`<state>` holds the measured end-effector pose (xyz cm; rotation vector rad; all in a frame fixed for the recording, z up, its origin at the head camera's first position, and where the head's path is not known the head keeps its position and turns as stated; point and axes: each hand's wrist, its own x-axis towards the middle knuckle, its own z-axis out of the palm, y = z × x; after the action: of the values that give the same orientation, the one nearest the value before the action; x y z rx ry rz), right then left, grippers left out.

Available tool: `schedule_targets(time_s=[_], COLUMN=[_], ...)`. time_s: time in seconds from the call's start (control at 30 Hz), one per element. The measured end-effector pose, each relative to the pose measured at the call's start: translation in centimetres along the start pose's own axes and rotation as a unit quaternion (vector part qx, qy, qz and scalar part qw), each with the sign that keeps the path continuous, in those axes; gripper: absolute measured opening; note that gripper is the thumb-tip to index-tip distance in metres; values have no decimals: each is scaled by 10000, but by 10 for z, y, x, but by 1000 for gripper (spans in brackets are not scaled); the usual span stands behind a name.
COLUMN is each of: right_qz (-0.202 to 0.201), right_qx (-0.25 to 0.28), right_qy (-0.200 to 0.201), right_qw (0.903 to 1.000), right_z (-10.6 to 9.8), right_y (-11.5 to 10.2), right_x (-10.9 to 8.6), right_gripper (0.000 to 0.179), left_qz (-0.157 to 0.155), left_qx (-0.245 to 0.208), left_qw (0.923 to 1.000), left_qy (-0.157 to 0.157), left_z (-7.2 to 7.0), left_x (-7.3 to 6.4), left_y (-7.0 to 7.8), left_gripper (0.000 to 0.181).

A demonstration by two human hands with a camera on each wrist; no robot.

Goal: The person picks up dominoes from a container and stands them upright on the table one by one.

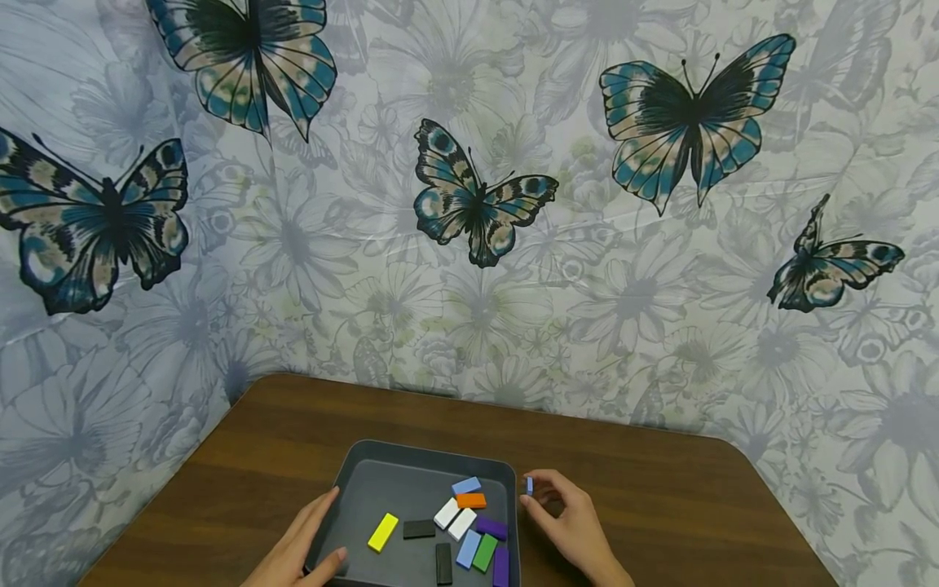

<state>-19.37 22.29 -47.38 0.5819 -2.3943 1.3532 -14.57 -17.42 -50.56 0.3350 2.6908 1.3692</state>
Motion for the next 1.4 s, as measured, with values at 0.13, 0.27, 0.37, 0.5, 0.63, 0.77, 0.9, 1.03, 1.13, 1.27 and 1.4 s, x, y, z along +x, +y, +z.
schedule_targets(time_s=[0.13, 0.27, 0.37, 0.5, 0.63, 0.77, 0.9, 1.03, 1.13, 1.27, 1.4], right_qz=[287, 643, 804, 972, 1172, 1181, 1049, 980, 1004, 1032, 1119], right_qx=[92, 57, 11, -38, -66, -40, -50, -115, -124, -111, -129], right_qy=[-114, -91, 1, 28, -99, -252, -403, -522, -556, -548, -638], right_qw=[9995, 9979, 9968, 9953, 9930, 9927, 9937, 9938, 9933, 9931, 9916], right_z=[0, 0, 1, 4, 6, 6, 5, 5, 6, 6, 2], right_y=[2, 3, 6, 21, 40, 49, 52, 53, 52, 47, 27], right_x=[-2, -2, -2, -2, -3, -4, -4, -4, -4, -3, -1], right_gripper=[24, 23, 24, 24, 23, 22, 23, 24, 26, 27, 26], left_qz=[-12, 126, 259, 389, 442, 443, 381, 366, 361, 371, 418], left_qx=[-32, -6, 93, 520, 704, 524, 577, 508, 362, 432, 726], left_qw=[10000, 9999, 9996, 9977, 9958, 9972, 9973, 9979, 9986, 9983, 9959], left_qy=[-39, -97, -59, 211, 373, 287, 228, 168, 108, 149, 353], left_z=[0, 0, -1, 0, 1, 1, 0, -1, -2, -2, 0], left_x=[-1, -1, -1, -1, -1, -2, -2, -2, -1, -1, -2], left_y=[-1, -3, -4, -4, -5, -4, -2, -1, -1, -1, -1], left_gripper=[85, 83, 80, 79, 79, 78, 79, 79, 79, 79, 78])
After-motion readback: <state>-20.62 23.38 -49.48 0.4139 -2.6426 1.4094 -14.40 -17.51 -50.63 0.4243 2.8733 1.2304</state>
